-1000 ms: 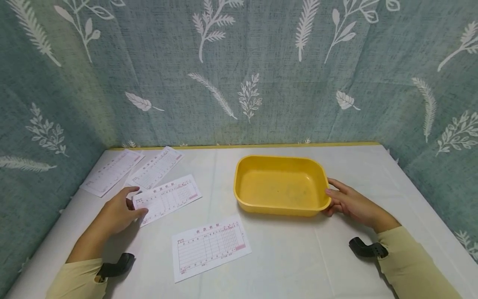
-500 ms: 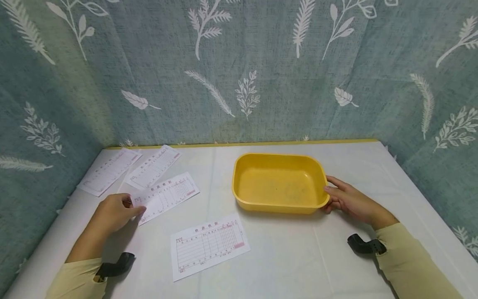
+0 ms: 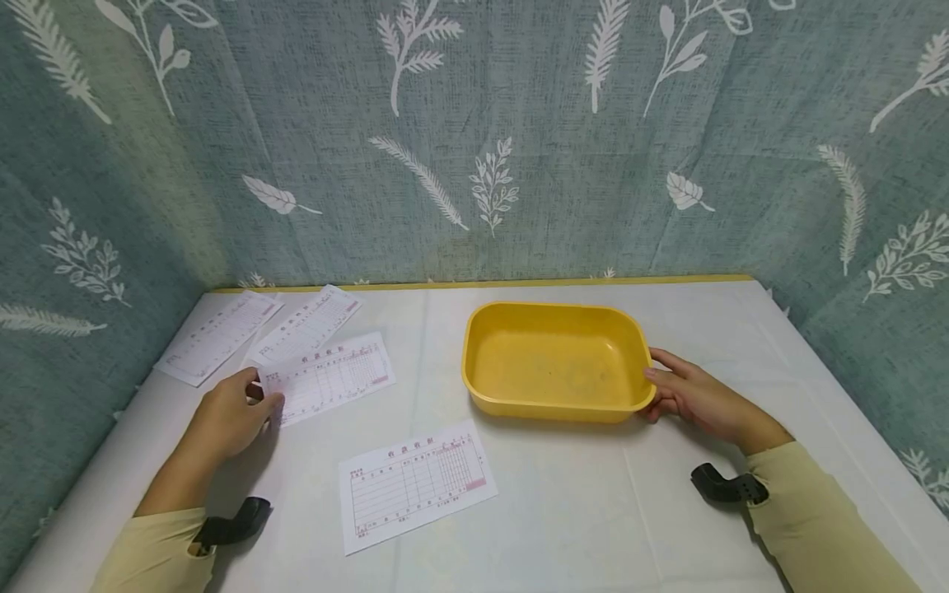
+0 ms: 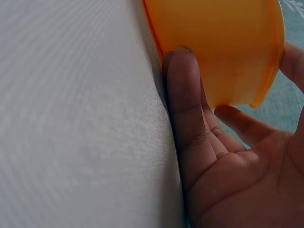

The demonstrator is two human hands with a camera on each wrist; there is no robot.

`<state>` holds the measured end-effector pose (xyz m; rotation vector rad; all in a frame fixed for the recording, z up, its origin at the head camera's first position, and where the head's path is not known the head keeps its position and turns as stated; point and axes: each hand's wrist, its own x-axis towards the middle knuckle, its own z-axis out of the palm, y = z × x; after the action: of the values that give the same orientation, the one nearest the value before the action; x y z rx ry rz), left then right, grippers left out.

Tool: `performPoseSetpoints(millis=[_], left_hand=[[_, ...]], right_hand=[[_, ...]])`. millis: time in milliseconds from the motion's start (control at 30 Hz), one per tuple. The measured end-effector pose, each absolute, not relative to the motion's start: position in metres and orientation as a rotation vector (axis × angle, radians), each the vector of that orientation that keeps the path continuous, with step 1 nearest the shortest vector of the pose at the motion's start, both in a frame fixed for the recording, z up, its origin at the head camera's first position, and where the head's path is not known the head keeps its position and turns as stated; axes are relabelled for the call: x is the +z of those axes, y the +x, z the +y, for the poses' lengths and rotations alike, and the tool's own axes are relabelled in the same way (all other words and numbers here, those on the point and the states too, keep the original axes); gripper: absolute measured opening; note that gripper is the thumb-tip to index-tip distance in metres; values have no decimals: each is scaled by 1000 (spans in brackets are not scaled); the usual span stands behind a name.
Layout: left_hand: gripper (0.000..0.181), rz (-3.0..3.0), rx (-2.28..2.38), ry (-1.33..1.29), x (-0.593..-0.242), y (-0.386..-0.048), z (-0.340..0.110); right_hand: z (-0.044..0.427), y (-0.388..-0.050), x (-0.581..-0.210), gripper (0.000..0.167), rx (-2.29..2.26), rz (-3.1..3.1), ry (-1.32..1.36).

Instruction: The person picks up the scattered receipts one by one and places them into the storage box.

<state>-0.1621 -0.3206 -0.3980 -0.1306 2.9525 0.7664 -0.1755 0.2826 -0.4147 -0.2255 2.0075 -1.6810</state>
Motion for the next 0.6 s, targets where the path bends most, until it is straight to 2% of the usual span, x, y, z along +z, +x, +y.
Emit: performPoseSetpoints(millis=[267,600], left_hand=[[59,3016,926,-240,-399,-163,-314],[60,3143,1064,-349,-394,-165,-311]], right_hand=[[284,-177,-414,64,-1685,2008,-237],[283,-177,-413,66,-1682,2010,-236]])
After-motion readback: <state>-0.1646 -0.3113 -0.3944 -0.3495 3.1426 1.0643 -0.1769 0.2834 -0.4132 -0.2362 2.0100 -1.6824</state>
